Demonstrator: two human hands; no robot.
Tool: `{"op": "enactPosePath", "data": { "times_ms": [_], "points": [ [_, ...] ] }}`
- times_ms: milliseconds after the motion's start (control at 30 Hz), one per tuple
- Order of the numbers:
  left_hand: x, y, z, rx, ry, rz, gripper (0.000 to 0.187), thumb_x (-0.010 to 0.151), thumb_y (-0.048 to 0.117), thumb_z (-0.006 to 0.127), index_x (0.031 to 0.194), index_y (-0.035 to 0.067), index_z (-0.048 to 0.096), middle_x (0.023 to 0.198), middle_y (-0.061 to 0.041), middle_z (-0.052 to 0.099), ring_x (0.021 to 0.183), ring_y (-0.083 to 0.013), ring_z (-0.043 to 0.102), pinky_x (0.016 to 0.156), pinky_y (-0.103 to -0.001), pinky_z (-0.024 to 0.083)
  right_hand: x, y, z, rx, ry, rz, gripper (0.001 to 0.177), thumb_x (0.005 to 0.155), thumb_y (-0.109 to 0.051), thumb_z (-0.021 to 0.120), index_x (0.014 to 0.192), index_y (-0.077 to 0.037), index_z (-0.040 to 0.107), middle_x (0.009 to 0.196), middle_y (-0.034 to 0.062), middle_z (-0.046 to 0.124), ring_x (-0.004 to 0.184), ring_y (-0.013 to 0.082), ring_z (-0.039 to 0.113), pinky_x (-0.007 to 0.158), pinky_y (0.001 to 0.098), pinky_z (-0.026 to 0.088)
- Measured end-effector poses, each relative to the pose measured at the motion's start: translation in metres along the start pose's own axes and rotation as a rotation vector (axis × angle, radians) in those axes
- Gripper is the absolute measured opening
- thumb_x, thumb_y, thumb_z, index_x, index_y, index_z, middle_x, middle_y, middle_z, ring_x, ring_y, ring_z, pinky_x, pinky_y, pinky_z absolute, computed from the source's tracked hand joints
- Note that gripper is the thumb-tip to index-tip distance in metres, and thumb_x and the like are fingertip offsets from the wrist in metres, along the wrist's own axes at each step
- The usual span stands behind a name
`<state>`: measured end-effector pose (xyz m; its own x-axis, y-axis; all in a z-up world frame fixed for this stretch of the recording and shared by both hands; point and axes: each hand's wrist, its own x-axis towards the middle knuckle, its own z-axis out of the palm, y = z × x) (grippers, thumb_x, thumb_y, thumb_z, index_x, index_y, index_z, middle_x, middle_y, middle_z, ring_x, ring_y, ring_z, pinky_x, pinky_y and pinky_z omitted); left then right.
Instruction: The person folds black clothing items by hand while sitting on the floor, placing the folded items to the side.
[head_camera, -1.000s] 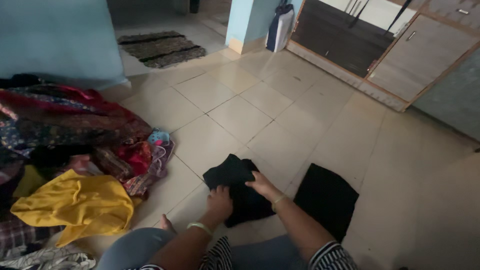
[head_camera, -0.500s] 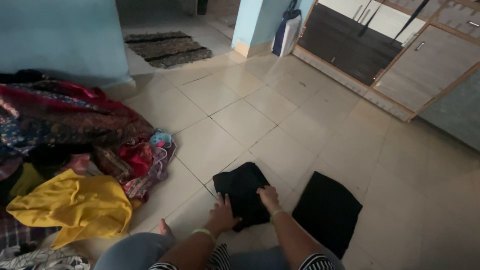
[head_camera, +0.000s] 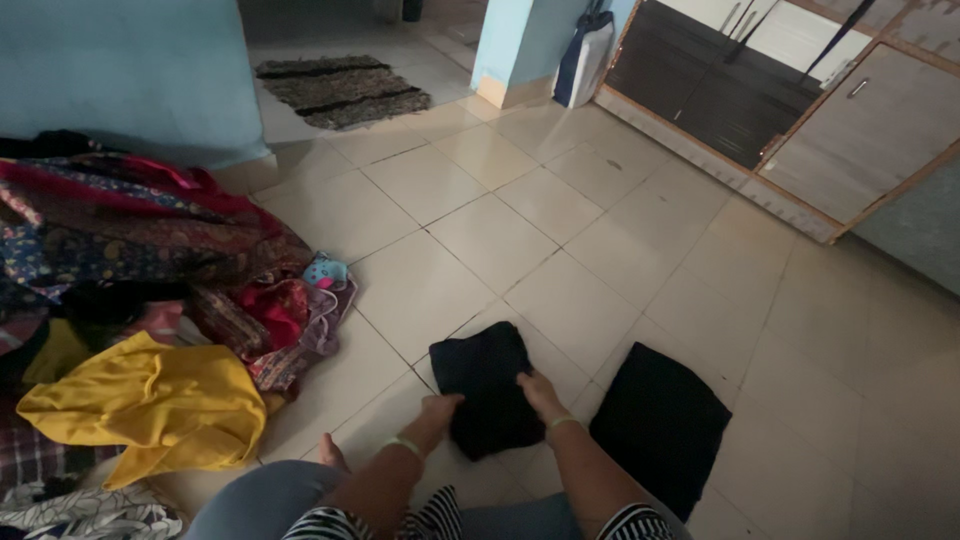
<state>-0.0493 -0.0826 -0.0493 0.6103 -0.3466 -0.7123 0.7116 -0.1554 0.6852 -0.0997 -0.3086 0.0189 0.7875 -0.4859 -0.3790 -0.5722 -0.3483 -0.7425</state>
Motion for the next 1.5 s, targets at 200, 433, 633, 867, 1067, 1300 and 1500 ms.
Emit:
{"op": "enactPosePath", "data": {
  "times_ms": [200, 433, 633, 867, 1067, 1300, 1500],
  "points": [
    [0.006, 0.007, -0.014, -0.111, -0.070, 0.000, 0.070, 0.098, 0.043, 0.057, 0.155, 0.004, 0.042, 0.159, -0.019, 0.042, 0.145, -0.0365, 0.041, 0.118, -0.054, 0.038, -0.005, 0.002, 0.002, 0.282, -0.158, 0.184, 0.068, 0.090, -0.034, 0.053, 0.139, 0.013, 0.049, 0.142, 0.0307, 0.057, 0.128, 0.0423, 0.058, 0.109, 0.0472, 0.045],
    [-0.026, 0.024, -0.009, -0.265, -0.228, 0.104, 0.070, 0.100, 0.038, 0.059, 0.149, -0.010, 0.045, 0.152, -0.028, 0.054, 0.138, -0.0425, 0.053, 0.113, -0.053, 0.043, -0.012, -0.003, 0.001, 0.396, -0.187, 0.200, 0.067, 0.096, -0.035, 0.052, 0.147, 0.007, 0.040, 0.150, 0.0271, 0.050, 0.136, 0.0415, 0.052, 0.114, 0.0469, 0.043],
    [-0.018, 0.024, -0.005, -0.237, -0.131, 0.211, 0.067, 0.095, 0.024, 0.071, 0.146, -0.009, 0.042, 0.147, -0.027, 0.054, 0.136, -0.0412, 0.052, 0.115, -0.054, 0.039, 0.008, -0.012, 0.000, -0.331, 0.384, -0.419, 0.059, 0.091, -0.042, 0.073, 0.131, 0.000, 0.065, 0.147, 0.0239, 0.052, 0.136, 0.0411, 0.049, 0.115, 0.0454, 0.038],
    [0.017, 0.012, 0.006, 0.167, 0.324, 0.217, 0.065, 0.091, 0.037, 0.075, 0.136, -0.004, 0.053, 0.136, -0.028, 0.065, 0.126, -0.0413, 0.064, 0.108, -0.048, 0.051, 0.010, 0.000, 0.008, -0.217, 0.407, -0.347, 0.051, 0.089, -0.032, 0.075, 0.123, 0.004, 0.062, 0.117, 0.0240, 0.062, 0.111, 0.0414, 0.059, 0.097, 0.0465, 0.046],
    [-0.028, 0.014, -0.004, 0.621, 0.534, 0.367, 0.061, 0.090, 0.042, 0.076, 0.129, 0.000, 0.053, 0.131, -0.022, 0.061, 0.122, -0.0404, 0.061, 0.103, -0.049, 0.050, 0.004, 0.014, 0.004, -0.199, 0.075, -0.154, 0.045, 0.090, -0.016, 0.065, 0.126, 0.011, 0.059, 0.123, 0.0240, 0.065, 0.116, 0.0353, 0.062, 0.102, 0.0414, 0.048],
    [-0.065, 0.045, -0.010, 1.008, 0.527, 0.378, 0.070, 0.091, 0.052, 0.070, 0.137, 0.004, 0.049, 0.140, -0.015, 0.054, 0.130, -0.0320, 0.056, 0.107, -0.045, 0.048, -0.001, 0.011, -0.023, -0.264, -0.062, -0.052, 0.057, 0.092, -0.018, 0.066, 0.139, 0.007, 0.045, 0.141, 0.0233, 0.051, 0.125, 0.0322, 0.052, 0.105, 0.0405, 0.042],
    [-0.080, 0.059, 0.003, 1.427, 0.509, 0.533, 0.088, 0.098, 0.059, 0.057, 0.155, -0.001, 0.029, 0.159, -0.016, 0.032, 0.149, -0.0319, 0.030, 0.118, -0.046, 0.032, -0.018, -0.009, -0.008, -0.805, 0.021, -0.330, 0.064, 0.089, -0.023, 0.066, 0.146, -0.001, 0.047, 0.154, 0.0203, 0.044, 0.144, 0.0344, 0.041, 0.121, 0.0411, 0.033]
  ]
}}
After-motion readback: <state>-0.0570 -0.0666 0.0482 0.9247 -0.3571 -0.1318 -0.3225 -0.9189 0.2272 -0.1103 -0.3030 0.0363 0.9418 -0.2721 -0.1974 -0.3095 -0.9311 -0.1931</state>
